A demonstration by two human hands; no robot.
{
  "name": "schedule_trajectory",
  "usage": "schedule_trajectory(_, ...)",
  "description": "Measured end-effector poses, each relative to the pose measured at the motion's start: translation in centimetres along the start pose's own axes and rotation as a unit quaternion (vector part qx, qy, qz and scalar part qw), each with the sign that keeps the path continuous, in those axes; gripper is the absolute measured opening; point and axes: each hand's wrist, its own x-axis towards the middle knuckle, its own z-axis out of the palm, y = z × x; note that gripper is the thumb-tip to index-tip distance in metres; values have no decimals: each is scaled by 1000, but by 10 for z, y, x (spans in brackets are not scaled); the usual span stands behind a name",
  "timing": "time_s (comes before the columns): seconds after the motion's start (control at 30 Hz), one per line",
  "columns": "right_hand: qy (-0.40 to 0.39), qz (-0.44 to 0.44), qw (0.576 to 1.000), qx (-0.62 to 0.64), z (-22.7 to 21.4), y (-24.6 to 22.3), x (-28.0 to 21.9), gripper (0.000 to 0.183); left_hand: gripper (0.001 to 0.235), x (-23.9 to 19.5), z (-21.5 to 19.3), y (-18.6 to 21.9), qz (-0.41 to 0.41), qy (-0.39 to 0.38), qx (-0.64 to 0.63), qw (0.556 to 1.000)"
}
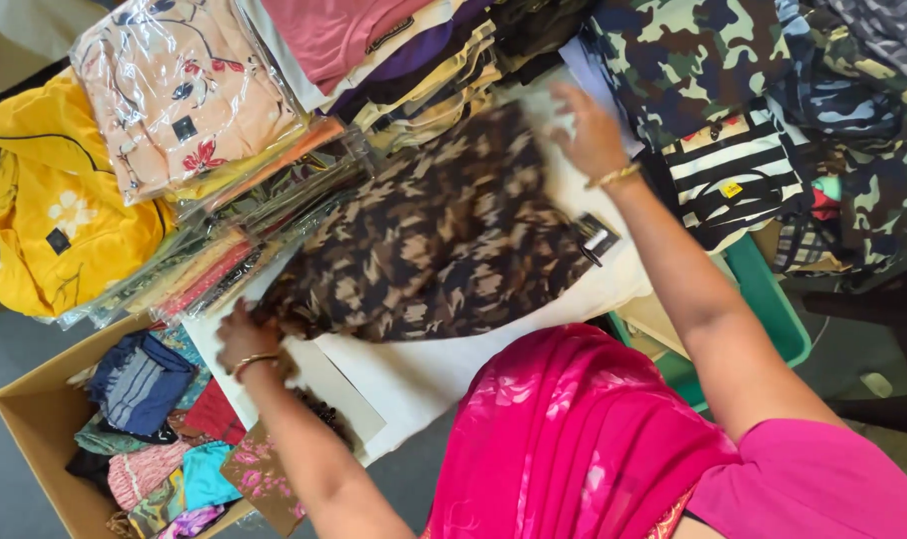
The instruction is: The person folds camouflage-patterned pants on a white table. They smooth the fabric, fold the legs together, and fold the garment into a compact rectangle before placing it aside.
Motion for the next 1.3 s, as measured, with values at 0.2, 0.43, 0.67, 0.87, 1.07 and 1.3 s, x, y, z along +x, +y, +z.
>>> schedule_trajectory(0.2, -132, 49, 988, -61, 22, 56, -111, 45, 57, -78, 72, 142, 184, 52, -160, 969)
schedule_trajectory(0.43, -217, 130, 938, -235, 34, 92, -168, 79, 56, -171, 85, 289, 303, -209, -254, 895)
schedule_trajectory(0.67, -261, 80, 911, -308, 47, 77, -156, 79, 75, -188, 115, 312, 398, -251, -137, 872)
schedule_trajectory(0.87, -218, 21, 903, -371, 86, 138, -154, 51, 67, -182, 105, 322, 387, -255, -110, 879)
schedule_trajectory(1.07, -229, 52, 893, -383, 78, 131, -130, 39, 63, -186, 112, 319, 392, -204, -118, 889)
schedule_trajectory(1.3, -318, 312, 860, -248, 70, 43, -71, 61, 63, -186, 111, 319, 379, -224, -130, 889)
